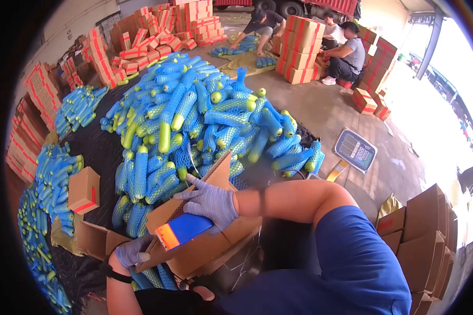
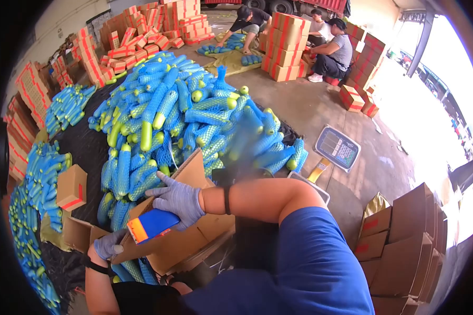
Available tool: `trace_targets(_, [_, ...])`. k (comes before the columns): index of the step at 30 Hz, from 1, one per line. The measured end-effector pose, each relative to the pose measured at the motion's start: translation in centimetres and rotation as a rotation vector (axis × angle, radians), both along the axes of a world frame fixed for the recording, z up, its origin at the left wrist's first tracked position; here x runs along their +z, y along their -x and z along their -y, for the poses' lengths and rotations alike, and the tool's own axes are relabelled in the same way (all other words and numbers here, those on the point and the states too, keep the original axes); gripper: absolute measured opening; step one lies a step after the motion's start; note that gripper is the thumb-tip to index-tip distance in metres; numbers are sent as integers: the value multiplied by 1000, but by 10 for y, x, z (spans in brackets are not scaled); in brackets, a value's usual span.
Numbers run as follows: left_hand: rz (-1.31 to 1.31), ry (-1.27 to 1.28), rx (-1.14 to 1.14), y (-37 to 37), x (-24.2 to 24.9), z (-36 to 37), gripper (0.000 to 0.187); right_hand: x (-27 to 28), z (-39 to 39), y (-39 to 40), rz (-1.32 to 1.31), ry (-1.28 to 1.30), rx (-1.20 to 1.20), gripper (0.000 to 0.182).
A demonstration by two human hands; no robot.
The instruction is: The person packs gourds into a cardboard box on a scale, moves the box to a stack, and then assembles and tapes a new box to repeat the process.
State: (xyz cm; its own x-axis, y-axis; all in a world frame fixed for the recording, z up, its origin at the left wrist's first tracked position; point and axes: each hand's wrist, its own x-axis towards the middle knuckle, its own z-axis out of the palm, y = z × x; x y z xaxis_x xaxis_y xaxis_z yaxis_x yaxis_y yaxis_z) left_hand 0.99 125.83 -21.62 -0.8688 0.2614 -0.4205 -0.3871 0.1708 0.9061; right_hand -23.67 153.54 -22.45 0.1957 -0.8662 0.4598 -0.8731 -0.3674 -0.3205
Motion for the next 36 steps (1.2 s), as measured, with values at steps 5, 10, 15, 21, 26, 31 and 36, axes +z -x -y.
trace_targets(5, [-78,81,201,-20,-14,31,96,-4,1,4,-153,24,68,66])
trace_targets(10, [-231,374,150,-17,-13,43,69,-3,1,5,-227,24,74,58])
trace_targets(15, [-110,1274,90,-4,29,16,38,21,-2,-13,-383,-78,-3,58])
trace_targets(21, [-208,1311,173,-4,26,17,40,72,-19,-15,-29,-152,221,60])
trace_targets(26, [-129,1313,616,4,5,-13,34,66,-41,9,463,-497,538,68])
trace_targets(31, [-92,1363,515,25,31,-65,35,20,-50,17,1834,-701,429,83])
trace_targets(36, [-66,1149,6,26,37,-89,62,-27,-8,29,2233,-658,360,72])
